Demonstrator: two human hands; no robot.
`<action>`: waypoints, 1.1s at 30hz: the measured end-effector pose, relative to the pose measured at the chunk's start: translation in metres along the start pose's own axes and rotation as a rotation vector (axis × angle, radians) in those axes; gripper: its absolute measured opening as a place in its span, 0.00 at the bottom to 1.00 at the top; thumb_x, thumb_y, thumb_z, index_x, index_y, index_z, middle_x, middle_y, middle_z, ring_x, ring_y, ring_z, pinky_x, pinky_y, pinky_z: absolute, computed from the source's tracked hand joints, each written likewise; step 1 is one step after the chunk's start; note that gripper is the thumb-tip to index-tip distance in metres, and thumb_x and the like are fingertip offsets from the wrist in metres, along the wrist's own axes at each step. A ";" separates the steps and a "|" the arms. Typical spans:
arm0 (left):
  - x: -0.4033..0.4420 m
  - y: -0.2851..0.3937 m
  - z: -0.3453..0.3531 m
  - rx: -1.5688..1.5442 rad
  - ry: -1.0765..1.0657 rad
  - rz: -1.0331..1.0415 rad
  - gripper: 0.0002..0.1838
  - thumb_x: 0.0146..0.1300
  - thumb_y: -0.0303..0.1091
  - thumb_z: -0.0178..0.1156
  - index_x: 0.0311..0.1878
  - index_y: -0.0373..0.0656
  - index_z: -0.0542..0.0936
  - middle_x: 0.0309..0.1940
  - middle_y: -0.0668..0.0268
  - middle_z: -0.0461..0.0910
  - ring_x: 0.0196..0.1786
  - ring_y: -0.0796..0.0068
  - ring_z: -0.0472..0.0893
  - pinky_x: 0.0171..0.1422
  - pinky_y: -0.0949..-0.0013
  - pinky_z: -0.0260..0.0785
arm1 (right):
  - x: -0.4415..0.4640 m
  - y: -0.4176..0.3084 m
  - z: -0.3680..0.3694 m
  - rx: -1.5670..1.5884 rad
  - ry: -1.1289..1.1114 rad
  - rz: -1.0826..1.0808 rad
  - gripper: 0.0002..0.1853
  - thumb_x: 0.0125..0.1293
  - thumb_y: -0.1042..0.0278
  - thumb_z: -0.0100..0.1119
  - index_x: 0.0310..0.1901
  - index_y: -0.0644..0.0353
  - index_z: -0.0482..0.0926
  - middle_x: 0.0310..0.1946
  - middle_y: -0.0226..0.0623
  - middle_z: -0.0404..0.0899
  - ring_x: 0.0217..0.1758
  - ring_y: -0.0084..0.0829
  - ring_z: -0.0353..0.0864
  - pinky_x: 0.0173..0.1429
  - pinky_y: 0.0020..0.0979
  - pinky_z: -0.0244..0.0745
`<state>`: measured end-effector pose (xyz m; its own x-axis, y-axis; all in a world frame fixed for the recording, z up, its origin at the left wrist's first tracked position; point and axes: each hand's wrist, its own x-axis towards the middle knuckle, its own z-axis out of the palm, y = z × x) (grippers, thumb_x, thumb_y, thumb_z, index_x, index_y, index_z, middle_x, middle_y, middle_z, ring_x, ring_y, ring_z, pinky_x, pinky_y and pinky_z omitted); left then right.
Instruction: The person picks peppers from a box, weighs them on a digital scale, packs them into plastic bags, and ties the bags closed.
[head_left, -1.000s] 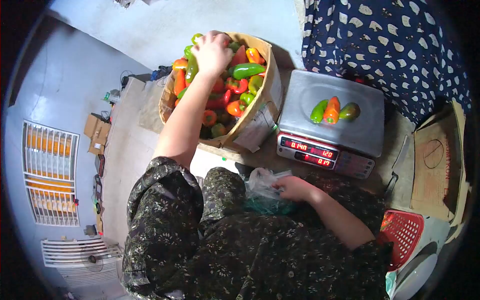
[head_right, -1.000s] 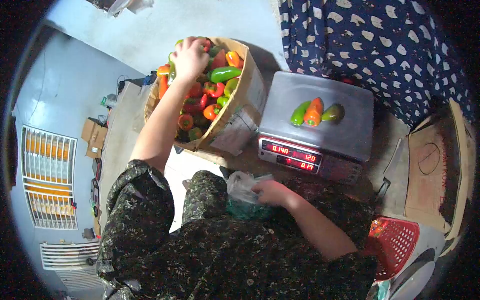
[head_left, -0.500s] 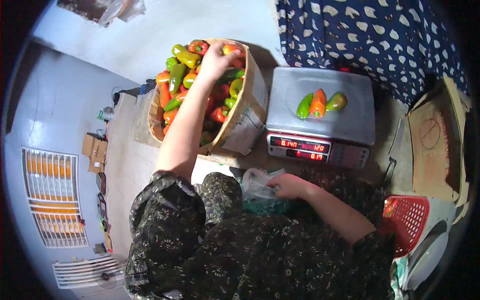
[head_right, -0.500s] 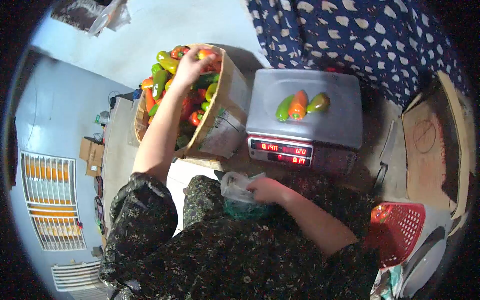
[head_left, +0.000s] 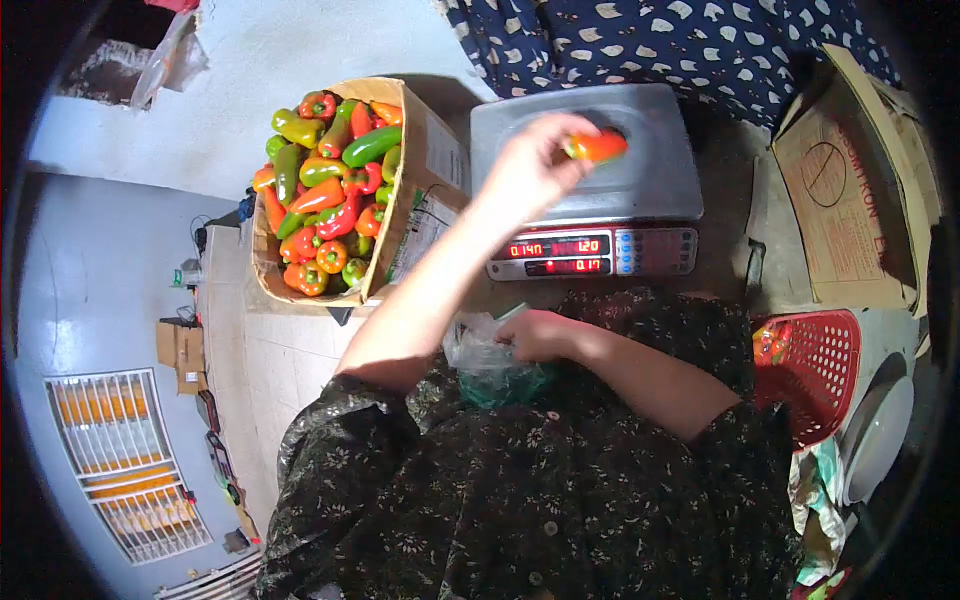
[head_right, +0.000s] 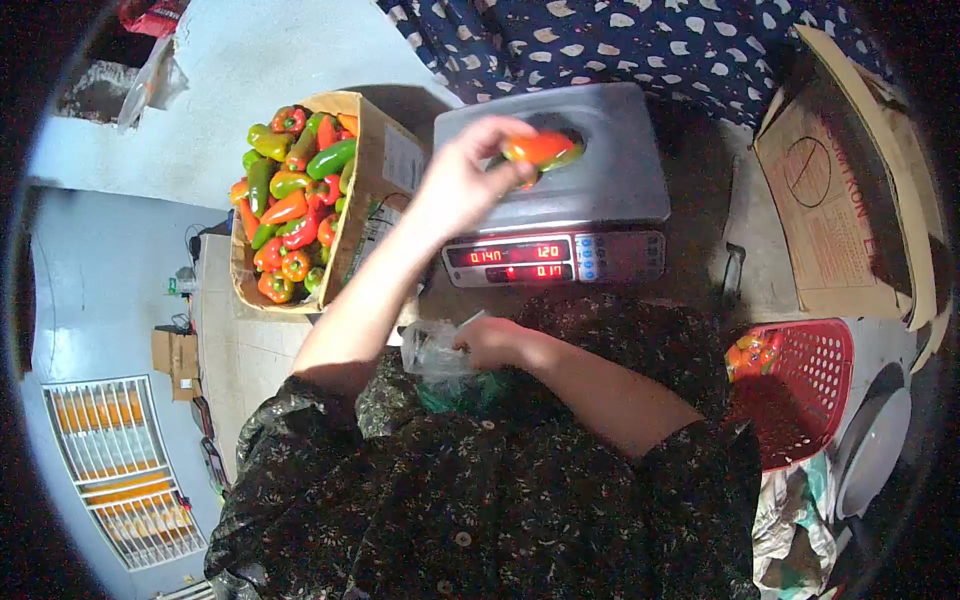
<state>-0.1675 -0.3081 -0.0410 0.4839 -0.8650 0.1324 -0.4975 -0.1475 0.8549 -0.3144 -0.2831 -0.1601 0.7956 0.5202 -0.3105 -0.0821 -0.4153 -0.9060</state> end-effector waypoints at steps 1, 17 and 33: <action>-0.001 0.001 0.015 0.272 0.007 0.153 0.16 0.54 0.29 0.64 0.48 0.49 0.77 0.42 0.69 0.79 0.46 0.73 0.78 0.51 0.68 0.68 | -0.001 -0.004 -0.002 -0.006 -0.014 0.005 0.24 0.47 0.68 0.58 0.50 0.54 0.79 0.42 0.46 0.81 0.45 0.43 0.81 0.49 0.40 0.74; -0.119 0.012 0.007 0.033 -0.132 -0.054 0.04 0.59 0.26 0.60 0.35 0.38 0.75 0.33 0.69 0.74 0.36 0.81 0.72 0.41 0.74 0.66 | 0.015 -0.002 0.000 0.270 0.829 -0.439 0.21 0.48 0.81 0.53 0.48 0.65 0.75 0.50 0.49 0.75 0.58 0.38 0.74 0.57 0.35 0.70; -0.214 -0.037 0.024 0.509 -0.287 -0.270 0.31 0.52 0.37 0.63 0.59 0.35 0.69 0.52 0.43 0.74 0.56 0.50 0.75 0.59 0.59 0.68 | -0.053 -0.053 0.011 -0.385 0.653 -0.273 0.17 0.60 0.73 0.49 0.51 0.68 0.74 0.55 0.43 0.73 0.38 0.43 0.82 0.43 0.38 0.78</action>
<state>-0.2694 -0.1288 -0.1133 0.4627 -0.8494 -0.2539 -0.6990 -0.5257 0.4847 -0.3585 -0.2801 -0.0987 0.9578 0.1488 0.2459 0.2837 -0.6265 -0.7259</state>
